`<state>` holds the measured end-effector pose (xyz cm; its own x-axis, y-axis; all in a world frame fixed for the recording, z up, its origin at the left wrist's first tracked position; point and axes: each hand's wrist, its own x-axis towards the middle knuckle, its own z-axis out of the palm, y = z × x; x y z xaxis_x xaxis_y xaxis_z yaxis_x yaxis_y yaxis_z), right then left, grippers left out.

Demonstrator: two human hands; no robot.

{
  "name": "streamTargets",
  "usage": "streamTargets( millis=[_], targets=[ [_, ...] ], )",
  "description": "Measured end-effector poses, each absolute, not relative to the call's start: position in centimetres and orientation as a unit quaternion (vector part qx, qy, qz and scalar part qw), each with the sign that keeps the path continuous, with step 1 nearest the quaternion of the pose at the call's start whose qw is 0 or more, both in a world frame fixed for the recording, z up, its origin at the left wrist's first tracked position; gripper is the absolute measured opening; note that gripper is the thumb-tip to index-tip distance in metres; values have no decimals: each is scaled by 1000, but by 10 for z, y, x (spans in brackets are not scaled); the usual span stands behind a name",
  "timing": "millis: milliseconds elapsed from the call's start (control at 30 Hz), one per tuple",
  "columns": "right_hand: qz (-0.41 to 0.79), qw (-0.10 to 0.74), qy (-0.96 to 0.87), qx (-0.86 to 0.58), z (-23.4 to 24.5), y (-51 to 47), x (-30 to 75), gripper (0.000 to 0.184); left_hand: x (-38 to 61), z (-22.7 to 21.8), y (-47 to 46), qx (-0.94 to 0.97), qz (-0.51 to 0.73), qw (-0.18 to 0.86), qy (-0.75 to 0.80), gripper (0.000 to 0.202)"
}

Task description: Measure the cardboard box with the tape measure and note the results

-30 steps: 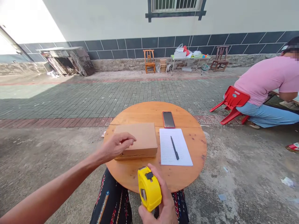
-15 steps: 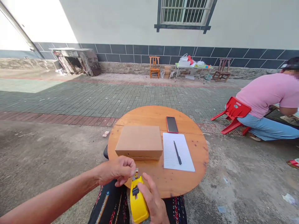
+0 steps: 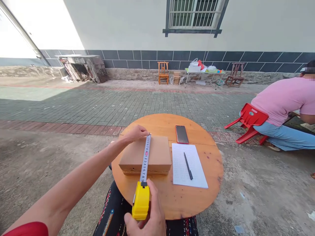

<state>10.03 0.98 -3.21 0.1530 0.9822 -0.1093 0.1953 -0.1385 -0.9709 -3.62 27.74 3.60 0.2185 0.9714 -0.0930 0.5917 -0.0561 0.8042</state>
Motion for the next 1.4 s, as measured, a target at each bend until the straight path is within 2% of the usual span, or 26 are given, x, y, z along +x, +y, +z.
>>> streamTargets(
  millis=[100, 300, 700, 1033, 1233, 1400],
  targets=[
    [474, 450, -463, -599, -18, 16, 103, 80, -33, 31, 278, 700, 229, 353, 577, 36],
    [468, 423, -497, -596, -3, 20, 112, 77, -34, 32, 278, 728, 197, 319, 573, 35],
    [447, 408, -511, -611, -7, 18, 110, 79, -34, 26, 282, 741, 163, 295, 581, 36],
    [401, 421, -546, -603, -18, 19, 115, 77, -40, 32, 276, 697, 245, 346, 579, 30],
    [301, 438, -616, -581, -26, 8, 134, 78, -46, 61, 202, 690, 324, 366, 534, 33],
    [266, 433, -682, -526, -27, 2, 151, 71, -36, 53, 106, 707, 329, 372, 503, 31]
  ],
)
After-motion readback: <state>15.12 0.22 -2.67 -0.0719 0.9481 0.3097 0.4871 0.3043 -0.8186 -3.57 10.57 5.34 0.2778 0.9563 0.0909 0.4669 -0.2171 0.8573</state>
